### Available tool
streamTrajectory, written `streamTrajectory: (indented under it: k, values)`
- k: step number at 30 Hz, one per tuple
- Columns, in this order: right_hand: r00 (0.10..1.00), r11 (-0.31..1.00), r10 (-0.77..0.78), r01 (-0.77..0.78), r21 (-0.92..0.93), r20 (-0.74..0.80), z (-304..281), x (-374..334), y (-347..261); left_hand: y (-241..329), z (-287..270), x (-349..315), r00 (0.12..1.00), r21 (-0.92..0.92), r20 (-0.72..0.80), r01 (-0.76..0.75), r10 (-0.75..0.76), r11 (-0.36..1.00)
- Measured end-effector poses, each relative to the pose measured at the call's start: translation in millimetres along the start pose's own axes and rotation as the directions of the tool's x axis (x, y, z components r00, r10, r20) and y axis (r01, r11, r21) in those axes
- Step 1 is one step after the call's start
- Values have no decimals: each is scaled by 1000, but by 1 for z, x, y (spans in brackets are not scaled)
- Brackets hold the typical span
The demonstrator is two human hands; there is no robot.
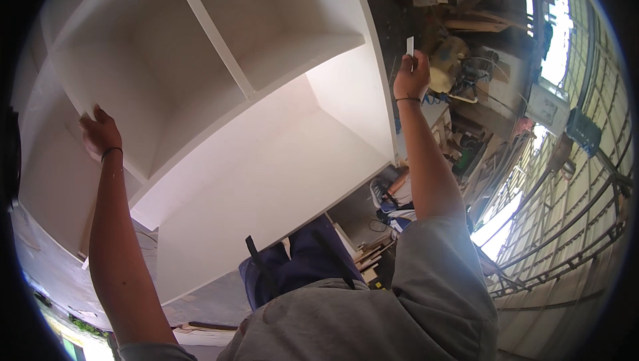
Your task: The person scrapes the edges and corners of a white wooden cabinet using a small metal scraper. They repeatedly run the tool along the seams and edges to remove residue or smooth the surface.
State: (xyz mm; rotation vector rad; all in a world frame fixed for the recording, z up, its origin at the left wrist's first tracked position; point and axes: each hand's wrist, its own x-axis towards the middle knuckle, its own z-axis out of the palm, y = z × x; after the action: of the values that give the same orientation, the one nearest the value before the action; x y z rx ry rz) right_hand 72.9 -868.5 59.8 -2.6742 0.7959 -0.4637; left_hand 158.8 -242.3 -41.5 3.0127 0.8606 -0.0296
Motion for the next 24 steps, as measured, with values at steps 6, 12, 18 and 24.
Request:
streamTrajectory:
  k: [6, 12, 18, 24]
  values:
    - [912, 930, 364, -365, 32, -187, 57, -19, 30, 1, 3, 3, 1000, 17, -19, -18, 19, 1000]
    - [848, 832, 529, -526, -179, -36, 47, -19, -14, -2, -2, 4, 922, 9, -313, -235, 226, 972]
    - [850, 833, 526, -518, -195, -11, 36, -17, -29, 185, -51, -138, 585, -251, -461, -807, 667, 535]
    - [816, 805, 575, -552, -216, 59, 27, -19, -40, 362, -58, -235, 425, -681, 364, -486, 829, 548]
